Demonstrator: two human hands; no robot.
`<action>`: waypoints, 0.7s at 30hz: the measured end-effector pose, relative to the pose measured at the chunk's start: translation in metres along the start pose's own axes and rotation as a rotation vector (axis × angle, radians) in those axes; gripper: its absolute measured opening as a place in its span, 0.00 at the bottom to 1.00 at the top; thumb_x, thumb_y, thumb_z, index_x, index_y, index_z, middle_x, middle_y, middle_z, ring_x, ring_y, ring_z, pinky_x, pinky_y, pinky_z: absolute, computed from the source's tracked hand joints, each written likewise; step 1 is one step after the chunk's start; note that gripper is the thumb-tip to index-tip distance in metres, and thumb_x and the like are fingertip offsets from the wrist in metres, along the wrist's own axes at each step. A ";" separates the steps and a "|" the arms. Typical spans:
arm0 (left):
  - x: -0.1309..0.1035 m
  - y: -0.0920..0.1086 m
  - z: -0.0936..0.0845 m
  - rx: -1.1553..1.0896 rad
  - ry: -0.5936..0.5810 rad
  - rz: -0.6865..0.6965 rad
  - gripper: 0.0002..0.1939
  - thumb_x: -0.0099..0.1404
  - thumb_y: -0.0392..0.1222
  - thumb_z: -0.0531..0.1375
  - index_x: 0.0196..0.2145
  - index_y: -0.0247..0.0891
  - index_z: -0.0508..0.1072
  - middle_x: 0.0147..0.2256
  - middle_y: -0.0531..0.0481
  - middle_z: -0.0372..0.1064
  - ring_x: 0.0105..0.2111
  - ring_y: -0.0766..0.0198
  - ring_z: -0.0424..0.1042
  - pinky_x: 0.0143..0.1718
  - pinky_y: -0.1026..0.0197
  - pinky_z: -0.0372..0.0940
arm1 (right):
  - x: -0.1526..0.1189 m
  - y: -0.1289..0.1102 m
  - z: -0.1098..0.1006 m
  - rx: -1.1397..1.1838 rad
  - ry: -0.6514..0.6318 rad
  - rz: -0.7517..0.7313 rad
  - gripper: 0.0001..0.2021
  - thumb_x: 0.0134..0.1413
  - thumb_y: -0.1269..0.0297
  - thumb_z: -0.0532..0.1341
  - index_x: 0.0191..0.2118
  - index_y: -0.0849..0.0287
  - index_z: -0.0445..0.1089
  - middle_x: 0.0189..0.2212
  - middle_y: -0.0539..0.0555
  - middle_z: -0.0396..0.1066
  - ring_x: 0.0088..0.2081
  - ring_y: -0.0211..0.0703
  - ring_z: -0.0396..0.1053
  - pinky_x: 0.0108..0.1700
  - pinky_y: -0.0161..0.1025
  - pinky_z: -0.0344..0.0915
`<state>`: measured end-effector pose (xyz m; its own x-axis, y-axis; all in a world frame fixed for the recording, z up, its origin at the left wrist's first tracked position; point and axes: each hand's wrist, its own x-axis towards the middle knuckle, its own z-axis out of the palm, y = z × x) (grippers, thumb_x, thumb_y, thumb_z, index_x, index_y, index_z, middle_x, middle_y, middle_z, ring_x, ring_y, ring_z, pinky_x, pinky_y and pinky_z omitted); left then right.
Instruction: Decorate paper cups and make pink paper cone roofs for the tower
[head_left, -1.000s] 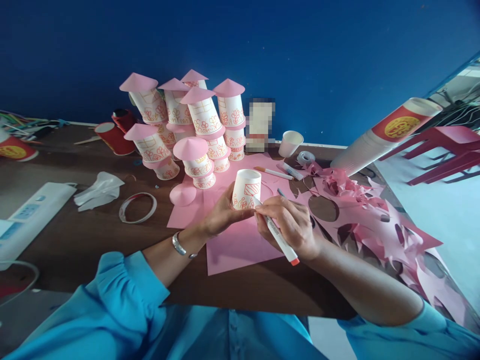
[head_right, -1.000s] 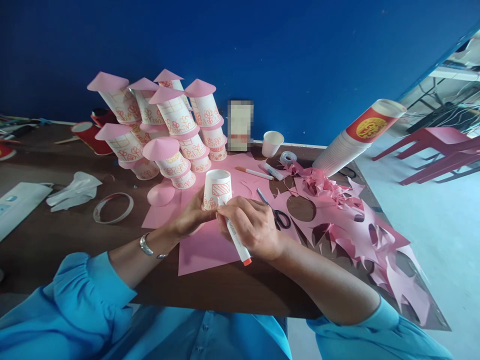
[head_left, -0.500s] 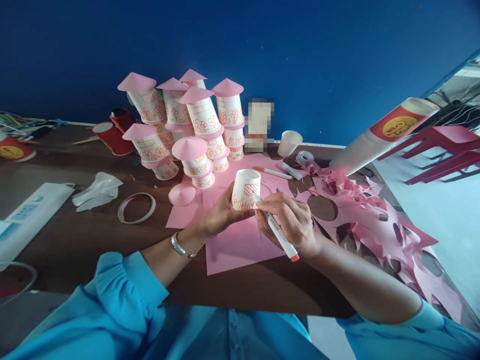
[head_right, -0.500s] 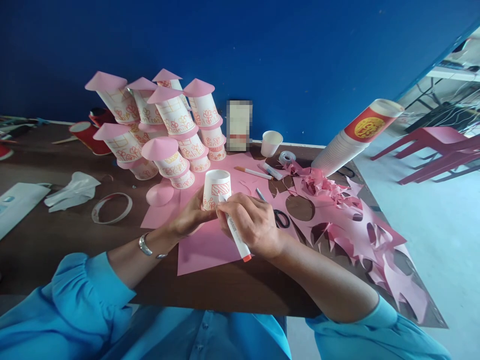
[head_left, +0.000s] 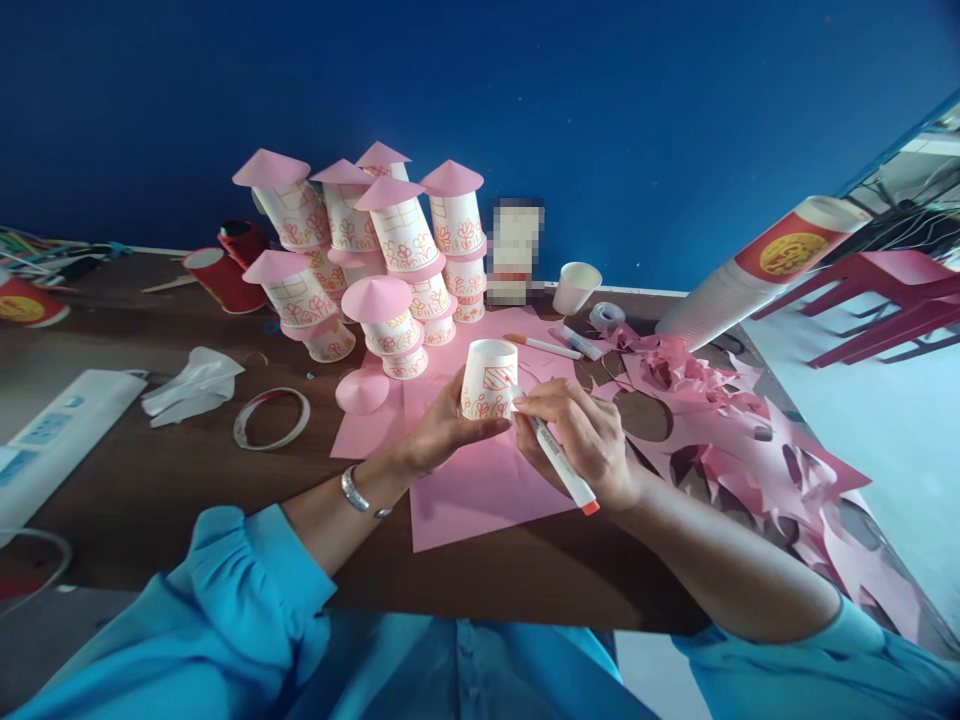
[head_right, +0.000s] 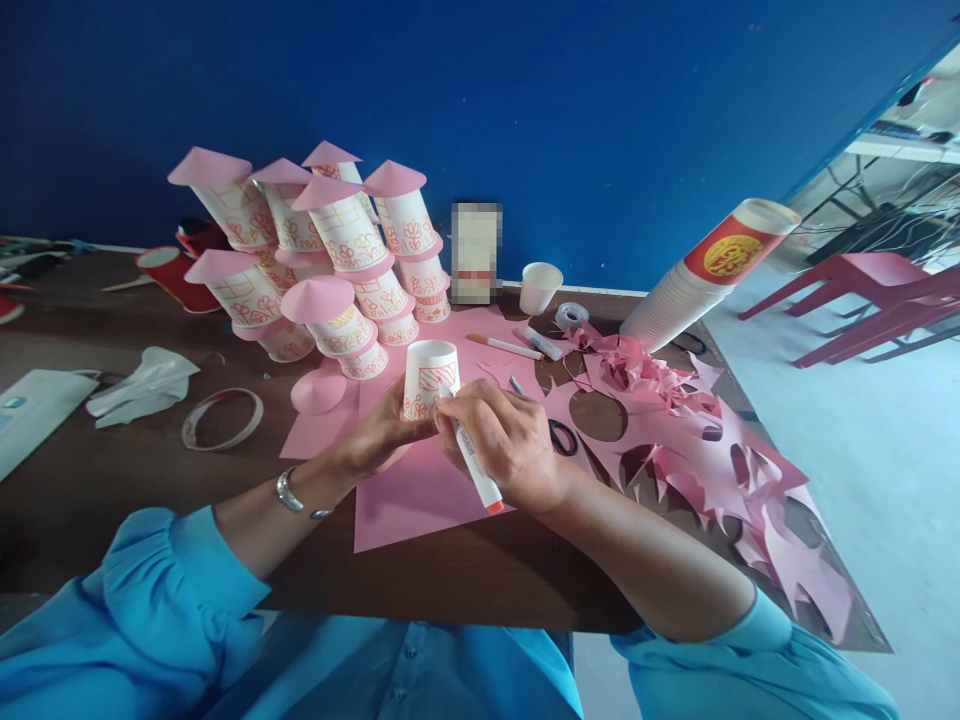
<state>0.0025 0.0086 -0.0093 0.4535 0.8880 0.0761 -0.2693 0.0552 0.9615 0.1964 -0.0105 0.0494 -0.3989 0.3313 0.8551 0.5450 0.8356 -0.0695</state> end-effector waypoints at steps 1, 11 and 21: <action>0.000 0.000 0.000 0.012 0.004 -0.001 0.33 0.60 0.51 0.75 0.57 0.39 0.68 0.45 0.45 0.74 0.46 0.54 0.73 0.48 0.52 0.68 | 0.000 0.000 0.000 0.004 0.000 -0.001 0.09 0.65 0.76 0.63 0.46 0.57 0.67 0.30 0.50 0.75 0.30 0.39 0.76 0.29 0.34 0.72; 0.000 0.005 0.001 0.114 0.033 0.012 0.34 0.57 0.56 0.76 0.52 0.38 0.69 0.44 0.46 0.72 0.44 0.54 0.71 0.45 0.53 0.67 | 0.001 0.000 0.000 -0.021 0.004 -0.015 0.08 0.64 0.76 0.63 0.45 0.59 0.68 0.30 0.51 0.76 0.30 0.38 0.77 0.30 0.33 0.73; 0.000 0.003 -0.001 0.229 0.048 0.058 0.33 0.57 0.57 0.75 0.51 0.38 0.68 0.48 0.44 0.71 0.47 0.53 0.70 0.44 0.54 0.67 | 0.000 -0.002 0.003 -0.036 -0.001 -0.023 0.08 0.66 0.76 0.62 0.44 0.57 0.66 0.30 0.51 0.77 0.30 0.38 0.77 0.30 0.34 0.74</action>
<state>0.0010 0.0088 -0.0067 0.4005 0.9076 0.1259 -0.0914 -0.0972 0.9911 0.1932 -0.0115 0.0480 -0.4126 0.3124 0.8557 0.5618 0.8267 -0.0309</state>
